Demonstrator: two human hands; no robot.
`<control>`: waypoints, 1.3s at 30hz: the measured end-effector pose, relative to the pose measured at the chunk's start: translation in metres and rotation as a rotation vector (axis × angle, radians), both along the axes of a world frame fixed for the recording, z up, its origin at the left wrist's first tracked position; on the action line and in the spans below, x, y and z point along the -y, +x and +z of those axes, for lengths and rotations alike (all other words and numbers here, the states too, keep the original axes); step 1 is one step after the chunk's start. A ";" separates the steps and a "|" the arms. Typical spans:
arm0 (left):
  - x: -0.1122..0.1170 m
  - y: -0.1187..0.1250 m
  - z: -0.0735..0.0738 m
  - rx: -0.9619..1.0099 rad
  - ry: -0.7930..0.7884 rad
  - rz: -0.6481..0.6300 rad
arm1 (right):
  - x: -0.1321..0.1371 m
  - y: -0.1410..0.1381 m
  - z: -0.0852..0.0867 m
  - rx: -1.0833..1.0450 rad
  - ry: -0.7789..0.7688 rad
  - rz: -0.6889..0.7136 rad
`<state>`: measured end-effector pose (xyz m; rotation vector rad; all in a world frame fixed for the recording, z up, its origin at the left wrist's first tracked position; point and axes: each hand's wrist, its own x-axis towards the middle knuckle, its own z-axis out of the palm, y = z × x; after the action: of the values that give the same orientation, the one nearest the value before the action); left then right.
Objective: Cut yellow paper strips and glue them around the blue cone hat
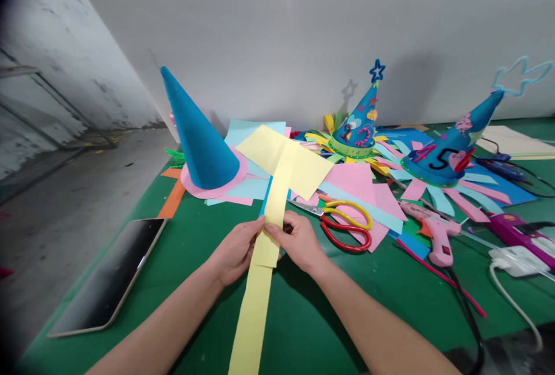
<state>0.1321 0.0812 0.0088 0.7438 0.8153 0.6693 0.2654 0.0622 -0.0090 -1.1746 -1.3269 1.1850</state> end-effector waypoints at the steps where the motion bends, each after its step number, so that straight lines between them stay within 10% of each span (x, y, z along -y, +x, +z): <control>1: 0.000 0.000 0.000 0.007 -0.002 -0.006 | 0.000 0.000 0.000 -0.013 -0.001 -0.004; 18: 0.001 0.002 0.008 0.084 0.049 -0.087 | -0.005 0.002 0.004 -0.021 0.043 -0.130; 29: 0.001 -0.003 0.000 0.053 -0.053 -0.270 | -0.032 0.041 0.005 -0.044 0.292 -0.663; 39: 0.004 -0.005 -0.001 0.047 -0.036 -0.336 | -0.036 0.048 0.007 -0.054 0.328 -0.783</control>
<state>0.1274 0.0776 0.0082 0.8066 0.6385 0.3686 0.3134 0.0978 -0.0020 -1.2319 -0.8366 0.4108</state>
